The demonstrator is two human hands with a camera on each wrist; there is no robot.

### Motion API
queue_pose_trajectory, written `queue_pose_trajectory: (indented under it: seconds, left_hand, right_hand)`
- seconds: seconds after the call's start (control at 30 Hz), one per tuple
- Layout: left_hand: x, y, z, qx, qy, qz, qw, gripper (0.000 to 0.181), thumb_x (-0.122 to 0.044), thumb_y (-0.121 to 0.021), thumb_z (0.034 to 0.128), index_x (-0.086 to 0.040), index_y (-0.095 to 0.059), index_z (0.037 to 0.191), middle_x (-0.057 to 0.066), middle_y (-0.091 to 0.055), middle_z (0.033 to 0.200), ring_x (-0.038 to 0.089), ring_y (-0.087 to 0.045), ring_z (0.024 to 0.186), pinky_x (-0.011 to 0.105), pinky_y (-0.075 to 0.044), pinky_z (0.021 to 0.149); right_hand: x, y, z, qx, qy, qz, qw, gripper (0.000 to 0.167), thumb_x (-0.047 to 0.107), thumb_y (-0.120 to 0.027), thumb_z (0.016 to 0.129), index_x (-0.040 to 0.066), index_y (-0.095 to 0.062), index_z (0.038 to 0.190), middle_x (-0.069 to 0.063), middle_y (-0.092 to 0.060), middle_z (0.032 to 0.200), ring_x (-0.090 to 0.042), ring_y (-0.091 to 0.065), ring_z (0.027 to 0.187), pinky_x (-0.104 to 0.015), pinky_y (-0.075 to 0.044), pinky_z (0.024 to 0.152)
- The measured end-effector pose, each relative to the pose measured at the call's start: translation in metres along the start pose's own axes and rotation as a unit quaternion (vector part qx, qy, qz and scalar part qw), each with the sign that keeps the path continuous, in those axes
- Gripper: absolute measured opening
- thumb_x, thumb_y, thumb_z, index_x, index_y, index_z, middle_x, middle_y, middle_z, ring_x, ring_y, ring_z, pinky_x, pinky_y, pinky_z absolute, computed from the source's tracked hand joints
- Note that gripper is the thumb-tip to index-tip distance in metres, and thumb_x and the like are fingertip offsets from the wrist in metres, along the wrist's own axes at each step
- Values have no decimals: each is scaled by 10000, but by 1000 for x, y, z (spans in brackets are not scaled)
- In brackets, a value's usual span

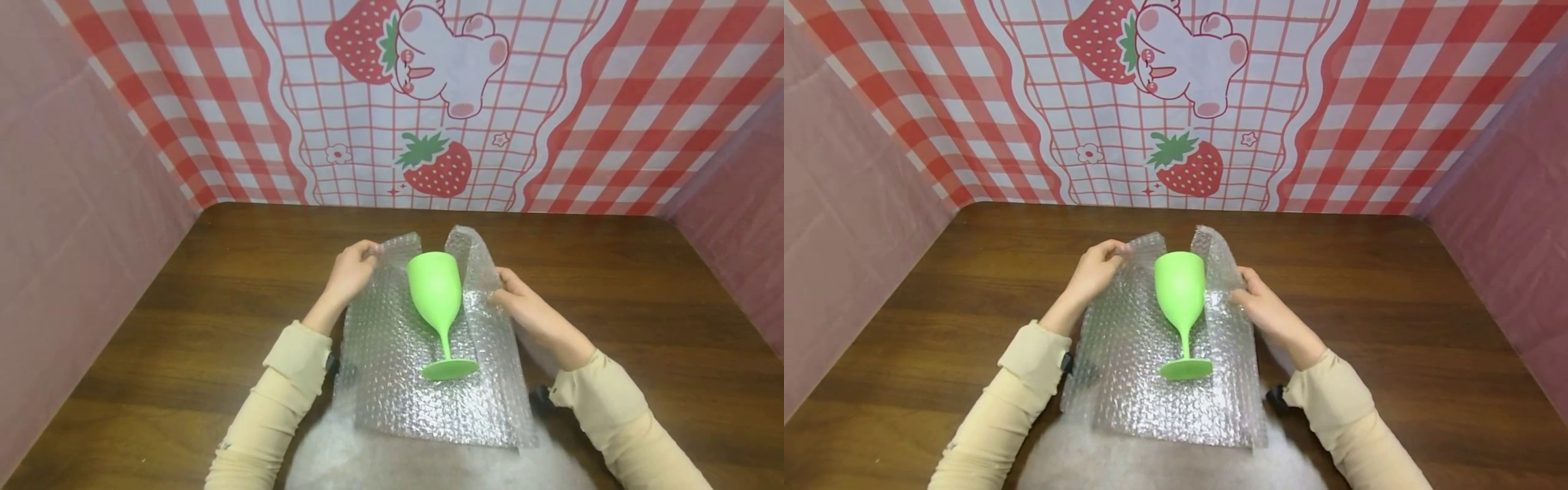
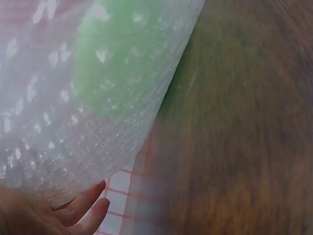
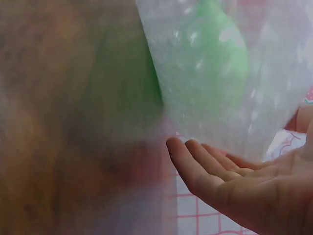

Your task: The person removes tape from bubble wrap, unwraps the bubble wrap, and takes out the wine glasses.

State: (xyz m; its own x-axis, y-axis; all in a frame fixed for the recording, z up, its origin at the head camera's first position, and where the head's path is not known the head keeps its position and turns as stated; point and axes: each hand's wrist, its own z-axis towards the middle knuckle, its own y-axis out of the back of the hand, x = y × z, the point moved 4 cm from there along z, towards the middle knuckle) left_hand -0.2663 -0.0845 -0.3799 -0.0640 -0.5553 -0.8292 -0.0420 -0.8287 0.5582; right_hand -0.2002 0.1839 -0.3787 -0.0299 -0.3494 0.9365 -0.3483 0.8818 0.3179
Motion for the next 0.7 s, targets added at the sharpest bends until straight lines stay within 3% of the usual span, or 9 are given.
queue_pose_trajectory:
  seconds: [0.1,0.2,0.33,0.53,0.7]
  left_hand:
    - [-2,1,0,-41,-39,9,10000,267,-185,-501,894,-67,-603,1111,119,-616,1156,267,-575,1051,403,-458,908]
    - [-3,1,-1,-80,-102,-16,9999,275,-225,-494,911,-65,-606,1105,116,-629,1126,260,-589,1013,400,-472,883]
    - [-3,2,-1,-153,-152,-60,9997,271,-233,-474,932,-68,-612,1098,103,-643,1102,251,-599,990,392,-482,862]
    - [1,3,0,-253,-110,-129,9995,250,-210,-476,934,-71,-622,1083,89,-661,1070,247,-600,1005,390,-479,872]
    - [2,5,2,-354,-97,-176,9992,239,-210,-483,933,-70,-636,1054,83,-671,1038,233,-617,961,371,-495,836]
  right_hand:
    - [4,2,-1,73,-38,-59,9999,539,268,-379,963,-19,-179,1373,-235,-316,1323,-257,-459,1080,-374,-445,863]
    - [7,3,-1,104,-30,-30,9999,608,388,-344,970,-22,-166,1383,-231,-287,1357,-207,-474,1078,-394,-443,877]
    - [9,6,1,-11,-143,71,9999,650,403,-367,960,-31,-139,1387,-249,-286,1368,-168,-487,1041,-358,-448,841]
    - [9,9,3,-149,-181,281,9993,670,439,-351,955,-43,-140,1370,-263,-265,1351,-353,-420,1154,-424,-468,860]
    - [10,10,4,-185,-81,656,9976,686,455,-336,955,-69,-131,1346,-295,-271,1337,-421,-413,1177,-448,-493,844]
